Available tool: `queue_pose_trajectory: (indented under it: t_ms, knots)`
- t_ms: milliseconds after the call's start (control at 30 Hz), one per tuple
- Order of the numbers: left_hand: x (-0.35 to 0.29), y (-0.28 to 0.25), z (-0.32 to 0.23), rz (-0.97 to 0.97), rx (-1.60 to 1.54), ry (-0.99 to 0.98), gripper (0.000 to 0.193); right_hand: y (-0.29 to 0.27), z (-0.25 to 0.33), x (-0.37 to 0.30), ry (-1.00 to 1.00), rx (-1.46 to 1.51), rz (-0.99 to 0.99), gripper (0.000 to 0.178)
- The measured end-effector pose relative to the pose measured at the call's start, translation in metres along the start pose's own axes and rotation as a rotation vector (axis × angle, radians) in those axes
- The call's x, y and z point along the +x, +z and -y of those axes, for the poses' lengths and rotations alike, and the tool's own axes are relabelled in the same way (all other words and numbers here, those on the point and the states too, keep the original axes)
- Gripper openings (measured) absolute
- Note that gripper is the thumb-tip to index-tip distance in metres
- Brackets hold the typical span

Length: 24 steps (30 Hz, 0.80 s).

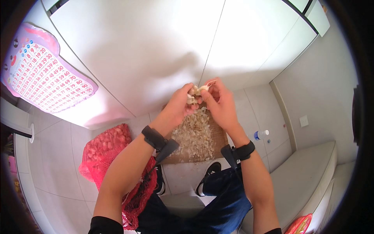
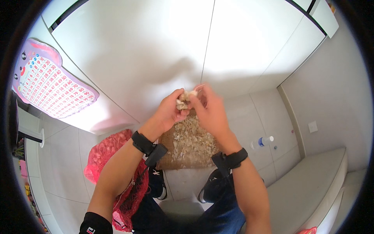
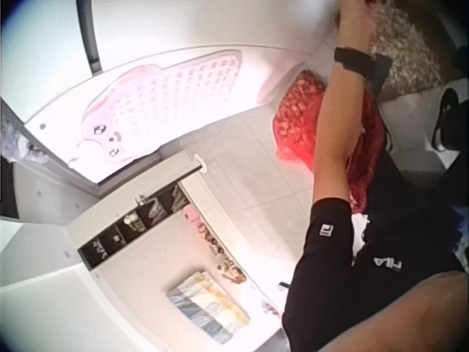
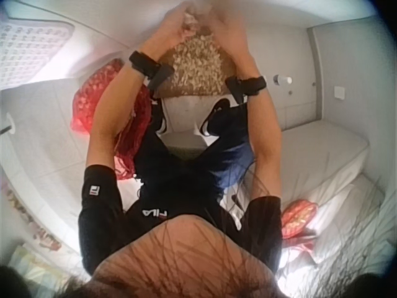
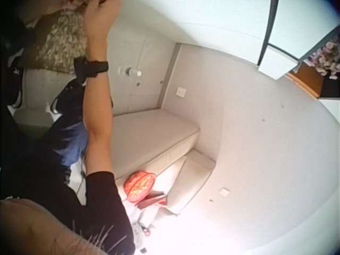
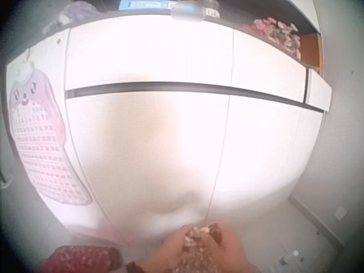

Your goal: The person takes garlic bulbs from a mesh bag, breaks them into cloves, and peels the skin off individual cloves by hand, discarding the skins into a wooden tray.

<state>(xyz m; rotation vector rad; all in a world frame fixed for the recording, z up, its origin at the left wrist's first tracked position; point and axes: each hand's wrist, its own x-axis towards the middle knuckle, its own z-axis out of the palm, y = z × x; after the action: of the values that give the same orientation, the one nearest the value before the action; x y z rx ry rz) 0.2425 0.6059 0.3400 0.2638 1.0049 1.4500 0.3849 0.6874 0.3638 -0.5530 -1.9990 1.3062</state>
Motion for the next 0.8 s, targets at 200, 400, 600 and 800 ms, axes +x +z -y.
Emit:
queue_pose_trajectory:
  t_ms: [200, 400, 600, 800]
  knots:
    - [0.012, -0.011, 0.011, 0.005, 0.059, 0.026, 0.041, -0.014, 0.001, 0.005, 0.271, 0.287, -0.061, 0.016]
    - [0.028, -0.029, 0.025, -0.121, 0.258, 0.025, 0.036, -0.022, -0.009, 0.0, 0.515, 0.518, -0.054, 0.014]
    - [0.062, -0.091, 0.097, -0.133, 0.935, 0.028, 0.03, -0.014, -0.043, -0.006, 0.663, 0.783, -0.035, 0.016]
    - [0.076, -0.174, 0.208, -0.086, 1.76, -0.081, 0.029, 0.002, -0.022, -0.001, 0.675, 0.718, -0.068, 0.017]
